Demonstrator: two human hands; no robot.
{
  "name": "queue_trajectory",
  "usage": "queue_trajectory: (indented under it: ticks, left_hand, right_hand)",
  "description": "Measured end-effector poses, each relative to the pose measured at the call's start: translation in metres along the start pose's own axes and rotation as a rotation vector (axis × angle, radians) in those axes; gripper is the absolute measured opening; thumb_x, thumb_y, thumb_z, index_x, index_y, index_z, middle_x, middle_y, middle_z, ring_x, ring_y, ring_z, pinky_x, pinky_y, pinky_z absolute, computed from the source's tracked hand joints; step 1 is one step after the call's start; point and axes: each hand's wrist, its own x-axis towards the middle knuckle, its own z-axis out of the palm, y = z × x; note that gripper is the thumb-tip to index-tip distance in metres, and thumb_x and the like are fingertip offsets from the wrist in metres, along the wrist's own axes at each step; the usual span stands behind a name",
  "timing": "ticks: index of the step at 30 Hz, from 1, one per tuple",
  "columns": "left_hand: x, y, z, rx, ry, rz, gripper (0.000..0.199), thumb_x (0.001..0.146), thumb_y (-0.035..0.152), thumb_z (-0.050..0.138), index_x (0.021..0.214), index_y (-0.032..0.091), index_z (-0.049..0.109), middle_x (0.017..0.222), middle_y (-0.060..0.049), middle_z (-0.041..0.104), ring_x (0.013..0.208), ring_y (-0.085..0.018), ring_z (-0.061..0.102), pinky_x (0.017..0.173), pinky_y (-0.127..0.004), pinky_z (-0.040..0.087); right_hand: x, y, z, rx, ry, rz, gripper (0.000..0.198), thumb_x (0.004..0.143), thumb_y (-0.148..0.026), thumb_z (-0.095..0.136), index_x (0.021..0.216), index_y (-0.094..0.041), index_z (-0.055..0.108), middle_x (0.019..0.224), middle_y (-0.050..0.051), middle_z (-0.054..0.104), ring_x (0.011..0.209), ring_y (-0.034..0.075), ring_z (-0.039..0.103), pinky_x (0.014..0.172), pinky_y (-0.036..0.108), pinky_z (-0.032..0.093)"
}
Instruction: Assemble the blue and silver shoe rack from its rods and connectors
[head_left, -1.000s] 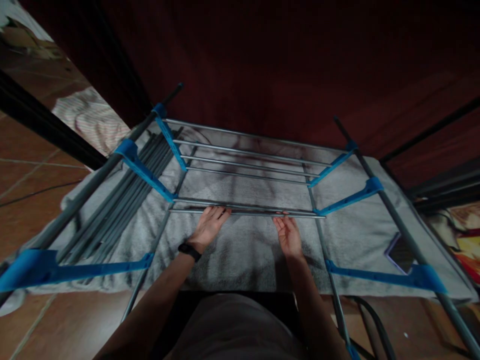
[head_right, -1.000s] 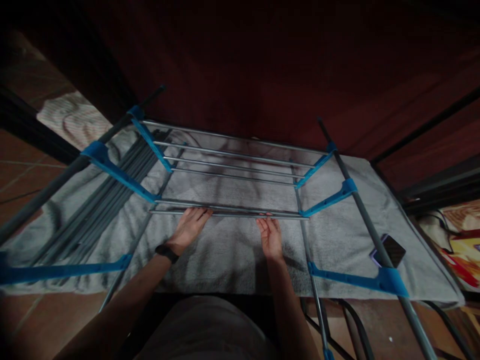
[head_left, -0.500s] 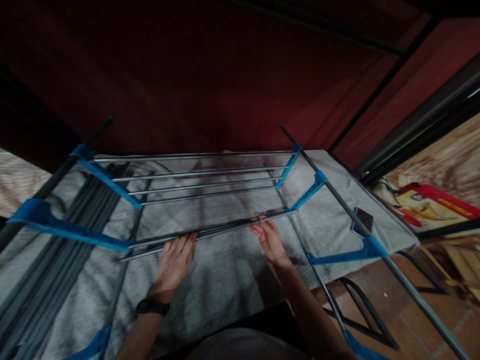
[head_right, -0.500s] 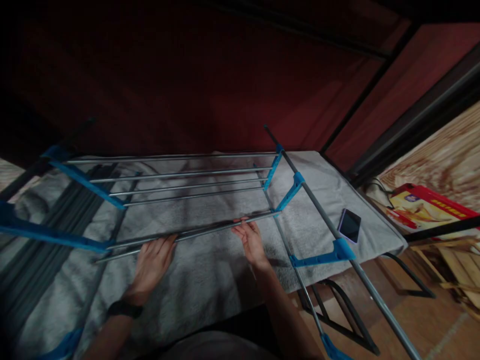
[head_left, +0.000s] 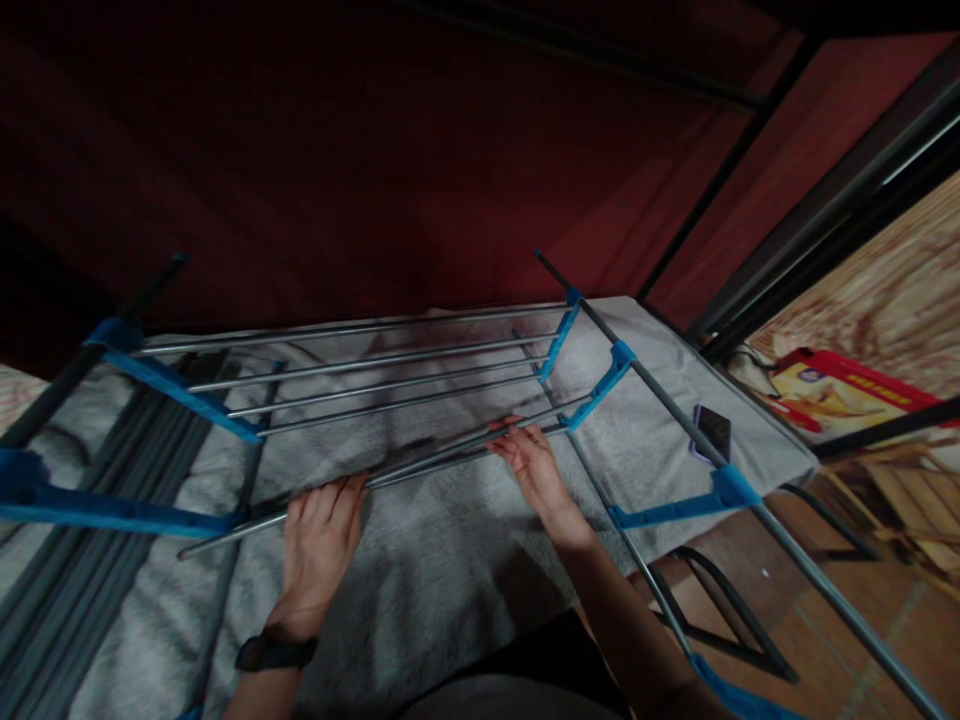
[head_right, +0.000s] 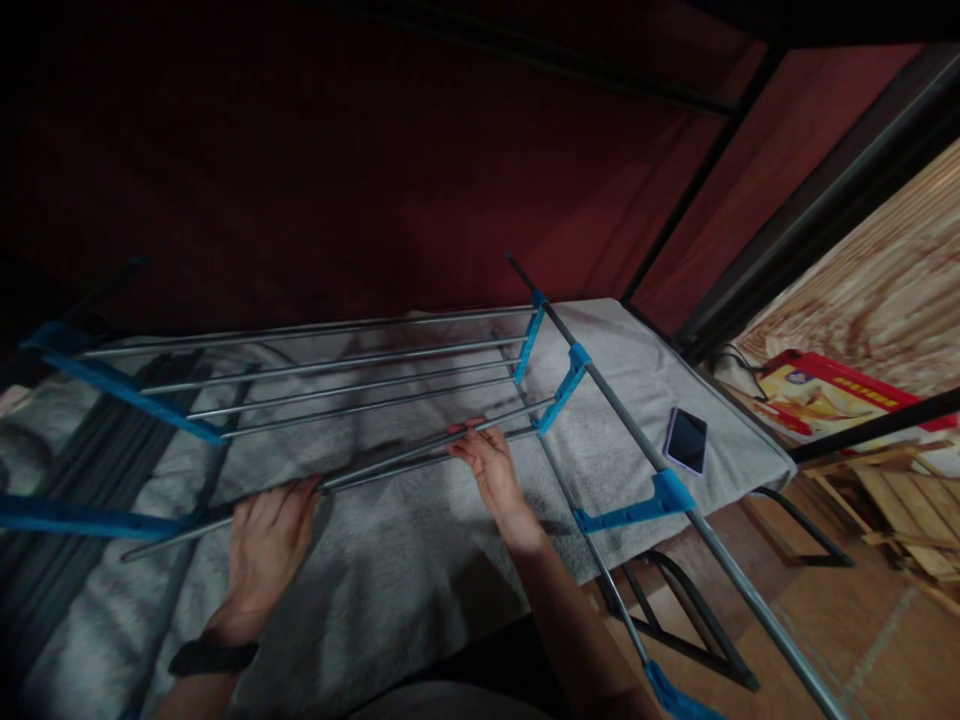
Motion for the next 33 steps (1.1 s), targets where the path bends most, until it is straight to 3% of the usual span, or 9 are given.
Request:
queue_trajectory:
  ticks: [18,33]
  left_hand:
    - [0.008,-0.006,-0.005,0.021,0.027,0.024,0.035,0.096,0.021,0.048,0.13,0.019,0.056,0.097,-0.009,0.069,0.085,-0.025,0.06,0.082,-0.04,0.039]
    - [0.019,-0.006,-0.015,0.035,0.149,0.009,0.035,0.095,0.023,0.053,0.129,0.021,0.061,0.093,-0.007,0.07,0.079,-0.022,0.059,0.081,-0.037,0.038]
  right_hand:
    - [0.0,-0.002,0.001,0.006,-0.023,0.012,0.017,0.078,-0.031,0.08,0.087,-0.024,0.068,0.097,0.002,0.078,0.078,0.015,0.072,0.084,0.031,0.06]
    - [0.0,-0.021,0.014,0.002,-0.033,-0.013,0.018,0.077,-0.028,0.08,0.089,-0.022,0.069,0.097,0.004,0.078,0.079,0.017,0.072,0.086,0.035,0.059]
